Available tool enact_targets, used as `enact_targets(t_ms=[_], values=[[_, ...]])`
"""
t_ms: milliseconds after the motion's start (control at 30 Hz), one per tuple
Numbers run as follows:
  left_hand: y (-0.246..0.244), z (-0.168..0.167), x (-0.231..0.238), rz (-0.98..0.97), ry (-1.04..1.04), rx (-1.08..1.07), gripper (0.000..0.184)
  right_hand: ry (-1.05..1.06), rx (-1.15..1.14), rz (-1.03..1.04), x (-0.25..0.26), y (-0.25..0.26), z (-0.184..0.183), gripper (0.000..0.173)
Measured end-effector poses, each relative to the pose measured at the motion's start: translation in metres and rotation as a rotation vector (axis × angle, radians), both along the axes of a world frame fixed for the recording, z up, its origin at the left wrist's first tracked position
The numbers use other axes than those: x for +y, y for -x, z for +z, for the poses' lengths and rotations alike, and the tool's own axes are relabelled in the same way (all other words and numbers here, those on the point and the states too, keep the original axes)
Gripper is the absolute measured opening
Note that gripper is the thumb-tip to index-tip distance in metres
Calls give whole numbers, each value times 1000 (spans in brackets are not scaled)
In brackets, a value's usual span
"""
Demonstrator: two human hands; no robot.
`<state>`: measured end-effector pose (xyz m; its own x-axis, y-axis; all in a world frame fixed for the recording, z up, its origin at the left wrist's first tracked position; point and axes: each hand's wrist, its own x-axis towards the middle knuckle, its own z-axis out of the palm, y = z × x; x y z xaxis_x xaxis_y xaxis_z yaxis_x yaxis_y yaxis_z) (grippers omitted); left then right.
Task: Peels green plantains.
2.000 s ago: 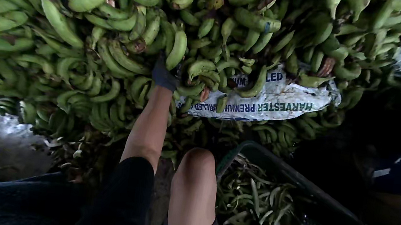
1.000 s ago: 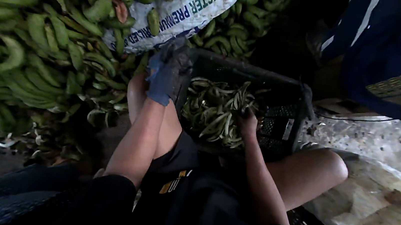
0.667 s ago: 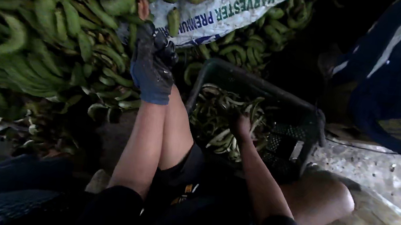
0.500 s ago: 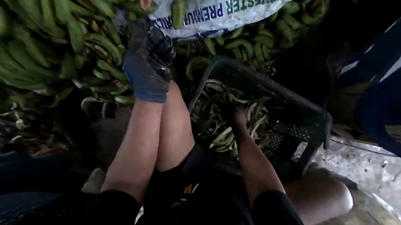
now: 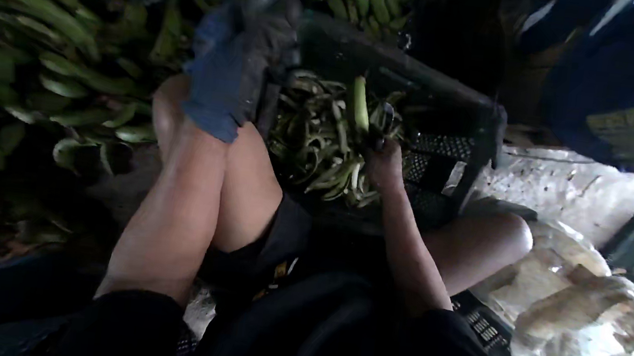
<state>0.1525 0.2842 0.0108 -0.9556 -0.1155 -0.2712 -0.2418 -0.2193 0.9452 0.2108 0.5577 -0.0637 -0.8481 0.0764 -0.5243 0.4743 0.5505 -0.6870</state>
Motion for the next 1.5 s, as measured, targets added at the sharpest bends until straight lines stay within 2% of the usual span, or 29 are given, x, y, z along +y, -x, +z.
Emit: enact_targets(t_ms=[33, 100, 133, 200, 233, 300, 367, 467, 567, 700, 833, 967, 1100, 1167, 1233, 1300, 1367, 1433, 1500], values=[[-7, 9, 17, -140, 73, -70, 24, 45, 66, -10, -7, -6, 16, 42], [-8, 1, 42, -341, -1, -164, 32, 159, 239, 45, -22, -13, 39, 38], [-7, -7, 53, -365, -51, -215, 35, 224, 328, 100, -26, -16, 46, 37], [-5, -12, 62, -294, -175, -231, 30, 269, 391, 176, -22, -17, 50, 41], [-1, -15, 57, -262, -241, -169, 28, 205, 361, 147, -15, -18, 48, 41], [5, -12, 36, -125, -237, -43, 27, -57, 144, -11, 9, -19, 30, 44], [10, -12, 11, 64, -191, 47, 25, -211, -115, -178, 42, -29, -11, 50], [15, -16, -15, 386, -187, 139, 26, -181, -418, -360, 61, -52, -64, 56], [13, -14, -22, 581, -153, 131, 31, -124, -493, -450, 21, -51, -88, 58], [32, -26, -24, 528, -229, 160, 29, -96, -391, -502, -41, -22, -95, 56], [40, -27, -21, 432, -271, 159, 23, -37, -293, -395, -55, 5, -75, 52], [39, -30, -20, 431, -241, 114, 26, -81, -266, -281, -55, 17, -73, 53], [31, -27, -16, 430, -199, 105, 27, -291, -376, 281, -25, 9, -51, 55], [31, -24, -16, 422, -229, 138, 27, -392, -444, 348, -9, 15, -42, 51], [27, -25, -16, 394, -258, 165, 25, -481, -450, 216, 1, 17, -50, 60], [31, -26, -15, 367, -277, 199, 20, -427, -409, -1, -2, 30, -74, 70], [31, -26, -13, 361, -258, 184, 18, -331, -394, -218, -25, 40, -97, 70], [38, -27, -13, 356, -249, 164, 20, -238, -370, -286, -57, 61, -96, 71], [40, -32, -14, 350, -223, 147, 21, -95, -313, -276, -87, 74, -93, 60]])
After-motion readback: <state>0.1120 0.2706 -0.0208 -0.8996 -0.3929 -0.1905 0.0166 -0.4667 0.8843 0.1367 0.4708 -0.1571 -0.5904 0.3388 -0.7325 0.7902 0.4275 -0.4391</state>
